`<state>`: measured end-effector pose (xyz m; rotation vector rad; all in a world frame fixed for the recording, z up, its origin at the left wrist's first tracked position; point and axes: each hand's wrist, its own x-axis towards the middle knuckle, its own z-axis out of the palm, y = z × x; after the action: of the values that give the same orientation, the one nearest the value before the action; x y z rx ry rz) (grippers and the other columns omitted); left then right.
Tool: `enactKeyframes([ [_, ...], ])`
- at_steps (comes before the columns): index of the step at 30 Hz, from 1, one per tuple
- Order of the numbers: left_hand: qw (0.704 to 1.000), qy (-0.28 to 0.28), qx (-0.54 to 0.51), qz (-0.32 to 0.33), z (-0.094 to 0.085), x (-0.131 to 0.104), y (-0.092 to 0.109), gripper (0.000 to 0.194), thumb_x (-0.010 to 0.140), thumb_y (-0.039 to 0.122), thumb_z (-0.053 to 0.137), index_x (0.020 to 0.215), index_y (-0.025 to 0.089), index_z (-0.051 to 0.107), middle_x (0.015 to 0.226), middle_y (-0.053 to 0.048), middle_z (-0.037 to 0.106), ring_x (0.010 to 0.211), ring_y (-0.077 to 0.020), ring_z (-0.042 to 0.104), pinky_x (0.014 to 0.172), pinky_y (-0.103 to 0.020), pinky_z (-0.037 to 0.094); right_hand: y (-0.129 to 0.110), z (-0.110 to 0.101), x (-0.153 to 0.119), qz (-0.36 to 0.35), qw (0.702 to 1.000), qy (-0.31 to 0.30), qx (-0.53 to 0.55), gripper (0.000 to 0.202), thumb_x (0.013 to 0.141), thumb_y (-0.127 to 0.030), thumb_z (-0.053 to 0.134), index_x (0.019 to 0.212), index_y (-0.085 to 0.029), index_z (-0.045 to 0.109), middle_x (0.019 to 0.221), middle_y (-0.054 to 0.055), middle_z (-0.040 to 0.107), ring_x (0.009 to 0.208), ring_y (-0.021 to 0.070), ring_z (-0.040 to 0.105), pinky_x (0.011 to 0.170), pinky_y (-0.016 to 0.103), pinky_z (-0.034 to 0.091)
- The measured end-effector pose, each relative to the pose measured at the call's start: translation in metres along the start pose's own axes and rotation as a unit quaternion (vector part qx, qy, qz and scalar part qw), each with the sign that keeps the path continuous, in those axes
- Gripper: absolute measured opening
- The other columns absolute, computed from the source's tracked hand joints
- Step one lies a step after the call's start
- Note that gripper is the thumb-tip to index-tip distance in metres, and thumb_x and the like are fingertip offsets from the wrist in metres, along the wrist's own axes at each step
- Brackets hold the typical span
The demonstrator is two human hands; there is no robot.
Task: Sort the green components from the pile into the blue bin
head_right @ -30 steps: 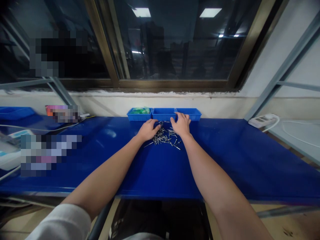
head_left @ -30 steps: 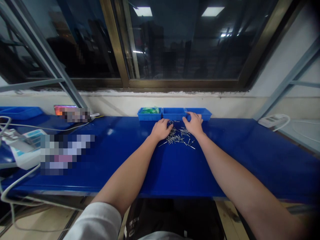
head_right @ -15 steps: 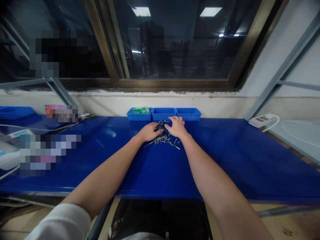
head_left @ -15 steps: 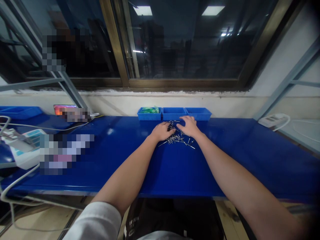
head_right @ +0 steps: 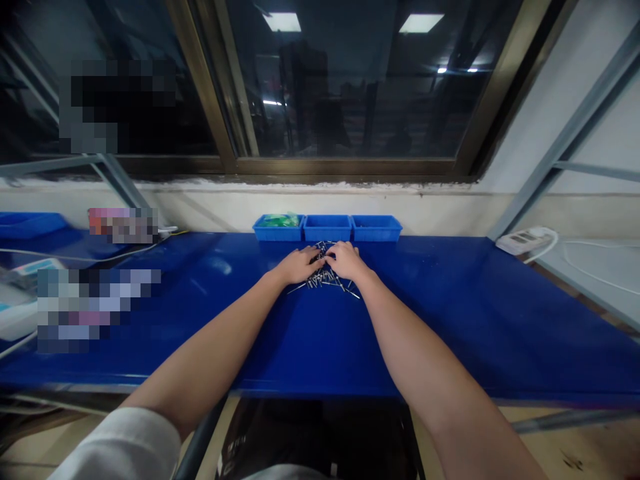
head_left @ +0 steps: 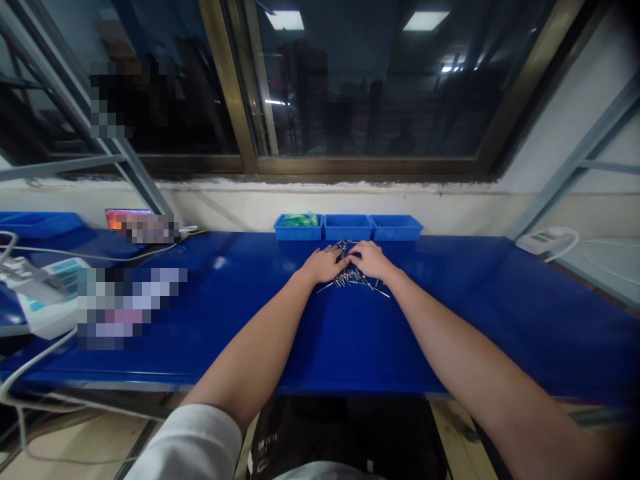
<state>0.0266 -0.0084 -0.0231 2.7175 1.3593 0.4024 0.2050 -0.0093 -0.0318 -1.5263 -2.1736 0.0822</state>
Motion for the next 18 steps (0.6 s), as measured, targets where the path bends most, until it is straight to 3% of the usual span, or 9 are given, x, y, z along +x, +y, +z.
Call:
enactKeyframes([
  [13, 1.0, 0.01, 0.009, 0.009, -0.0012, -0.0012, 0.0009, 0.053, 0.09, 0.054, 0.027, 0.126, 0.022, 0.05, 0.136, -0.009, 0.047, 0.129, -0.0243, 0.038, 0.103, -0.042, 0.033, 0.0014, 0.0003, 0.0024, -0.002, 1.0, 0.013, 0.028, 0.015, 0.08, -0.028, 0.056, 0.075, -0.019, 0.066, 0.092, 0.007, 0.061, 0.094, 0.0209, 0.053, 0.088, 0.036, 0.038],
  [18, 0.998, 0.059, 0.007, 0.034, -0.0053, -0.001, 0.0024, 0.041, 0.091, 0.043, 0.033, 0.108, 0.021, 0.063, 0.12, -0.007, 0.06, 0.116, -0.0212, 0.051, 0.097, -0.033, 0.04, 0.0025, 0.0005, 0.0033, 0.002, 0.999, 0.017, 0.027, 0.014, 0.079, -0.028, 0.057, 0.074, -0.019, 0.067, 0.09, 0.008, 0.062, 0.092, 0.0204, 0.055, 0.087, 0.033, 0.039],
])
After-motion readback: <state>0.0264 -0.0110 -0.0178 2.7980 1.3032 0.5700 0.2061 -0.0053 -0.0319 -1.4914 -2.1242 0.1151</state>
